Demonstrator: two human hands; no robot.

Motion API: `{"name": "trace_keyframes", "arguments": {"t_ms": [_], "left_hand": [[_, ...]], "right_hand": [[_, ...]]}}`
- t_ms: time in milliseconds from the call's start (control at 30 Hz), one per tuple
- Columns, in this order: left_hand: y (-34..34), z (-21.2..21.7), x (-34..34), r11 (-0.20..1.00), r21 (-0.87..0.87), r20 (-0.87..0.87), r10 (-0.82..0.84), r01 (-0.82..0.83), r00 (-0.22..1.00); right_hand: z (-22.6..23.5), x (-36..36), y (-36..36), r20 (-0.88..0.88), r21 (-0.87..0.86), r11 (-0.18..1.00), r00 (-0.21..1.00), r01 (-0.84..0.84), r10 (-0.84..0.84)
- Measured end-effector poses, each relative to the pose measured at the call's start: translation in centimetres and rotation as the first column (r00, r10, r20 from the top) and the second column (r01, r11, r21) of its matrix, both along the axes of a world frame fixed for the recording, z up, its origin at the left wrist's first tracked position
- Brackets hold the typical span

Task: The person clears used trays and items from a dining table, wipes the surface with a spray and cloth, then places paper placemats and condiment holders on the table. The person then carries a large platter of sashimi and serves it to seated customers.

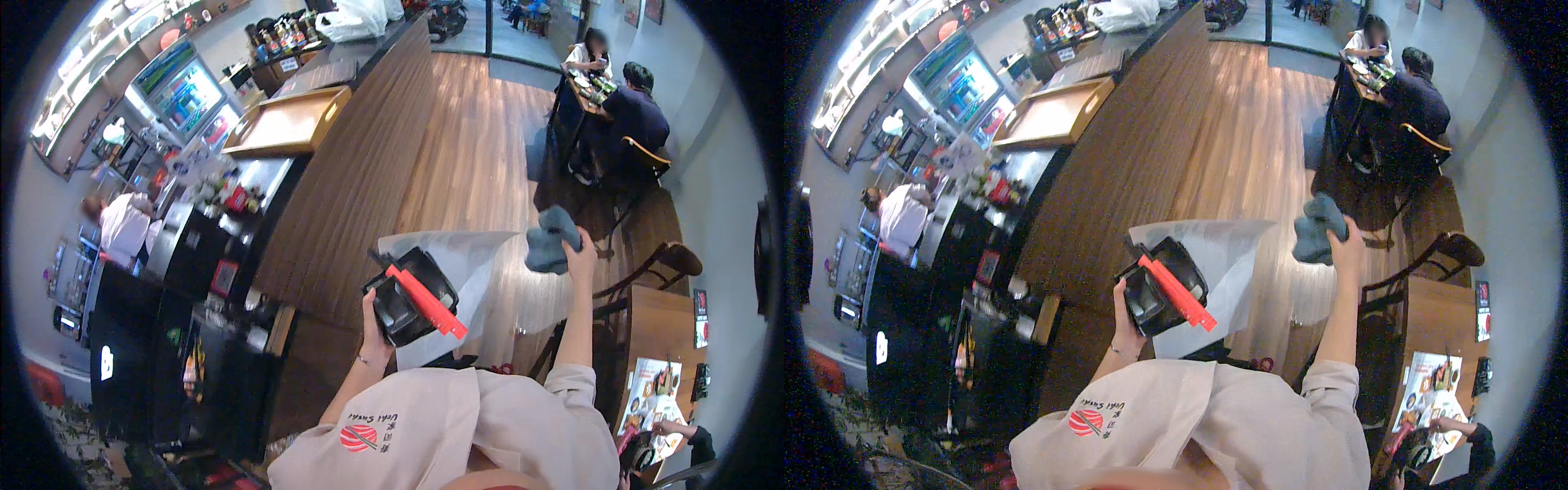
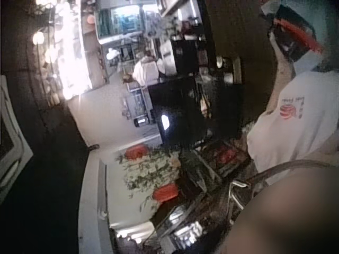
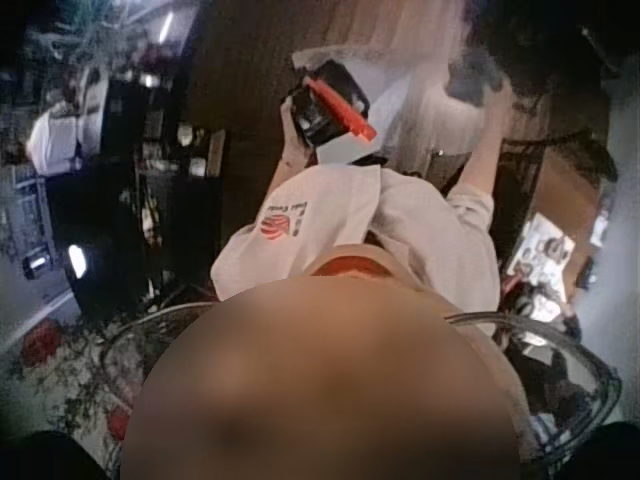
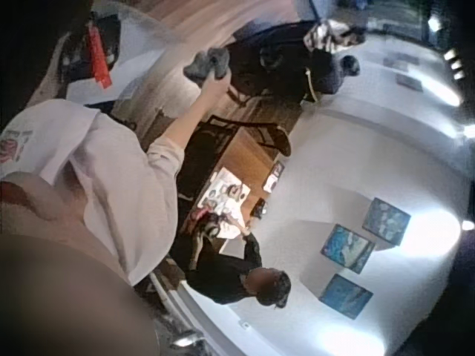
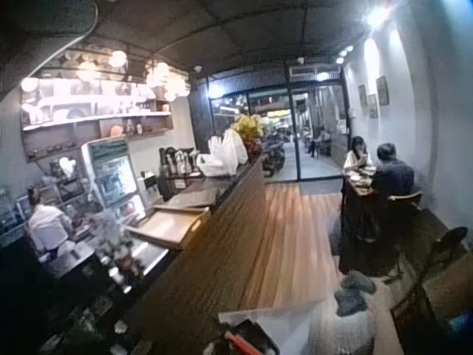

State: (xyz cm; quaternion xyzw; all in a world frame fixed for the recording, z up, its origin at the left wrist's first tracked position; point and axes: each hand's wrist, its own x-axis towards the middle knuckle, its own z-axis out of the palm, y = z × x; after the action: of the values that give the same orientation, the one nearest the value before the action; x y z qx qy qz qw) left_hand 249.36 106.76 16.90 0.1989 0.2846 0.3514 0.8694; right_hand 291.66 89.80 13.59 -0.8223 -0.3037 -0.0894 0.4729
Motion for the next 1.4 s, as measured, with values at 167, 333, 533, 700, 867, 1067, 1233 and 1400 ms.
{"name": "trace_keyframes", "arguments": {"t_ms": [167,333,533,700,867,1067,1233,1400], "left_hand": [[8.5,-0.4,6.5,0.999,0.044,-0.012,0.018,-0.017,1.000],[16.2,1.1,11.7,0.991,-0.071,0.178,-0.095,0.109,0.979],[25.0,1.8,16.8,0.999,0.003,0.019,-0.047,0.047,0.999],[30.5,2.4,20.9,0.995,-0.091,-0.046,0.048,-0.052,0.998],[35.4,2.2,26.8,0.988,0.014,0.042,0.155,-0.155,0.987],[41.8,1.4,33.9,0.933,-0.070,0.162,0.359,-0.352,0.919],[44.4,0.7,37.9,0.854,-0.062,0.080,0.520,-0.516,0.851],[45.6,1.2,40.1,0.793,-0.111,0.039,0.606,-0.599,0.795]], "right_hand": [[12.4,6.1,15.2,0.304,0.166,0.978,0.950,-0.124,0.068],[21.0,10.7,28.9,0.396,0.284,0.926,0.910,-0.247,0.121],[26.4,14.2,43.8,0.412,0.240,0.910,0.884,-0.338,0.220],[29.6,17.4,57.5,0.562,0.226,0.807,0.749,-0.546,0.350],[32.3,21.3,71.9,0.659,0.209,0.740,0.651,-0.640,0.377],[33.9,22.4,88.1,0.596,0.181,0.618,0.585,-0.765,0.551],[33.2,22.8,98.9,0.597,0.201,0.519,0.524,-0.831,0.607],[34.0,21.6,103.0,0.629,0.222,0.479,0.500,-0.849,0.594]]}}
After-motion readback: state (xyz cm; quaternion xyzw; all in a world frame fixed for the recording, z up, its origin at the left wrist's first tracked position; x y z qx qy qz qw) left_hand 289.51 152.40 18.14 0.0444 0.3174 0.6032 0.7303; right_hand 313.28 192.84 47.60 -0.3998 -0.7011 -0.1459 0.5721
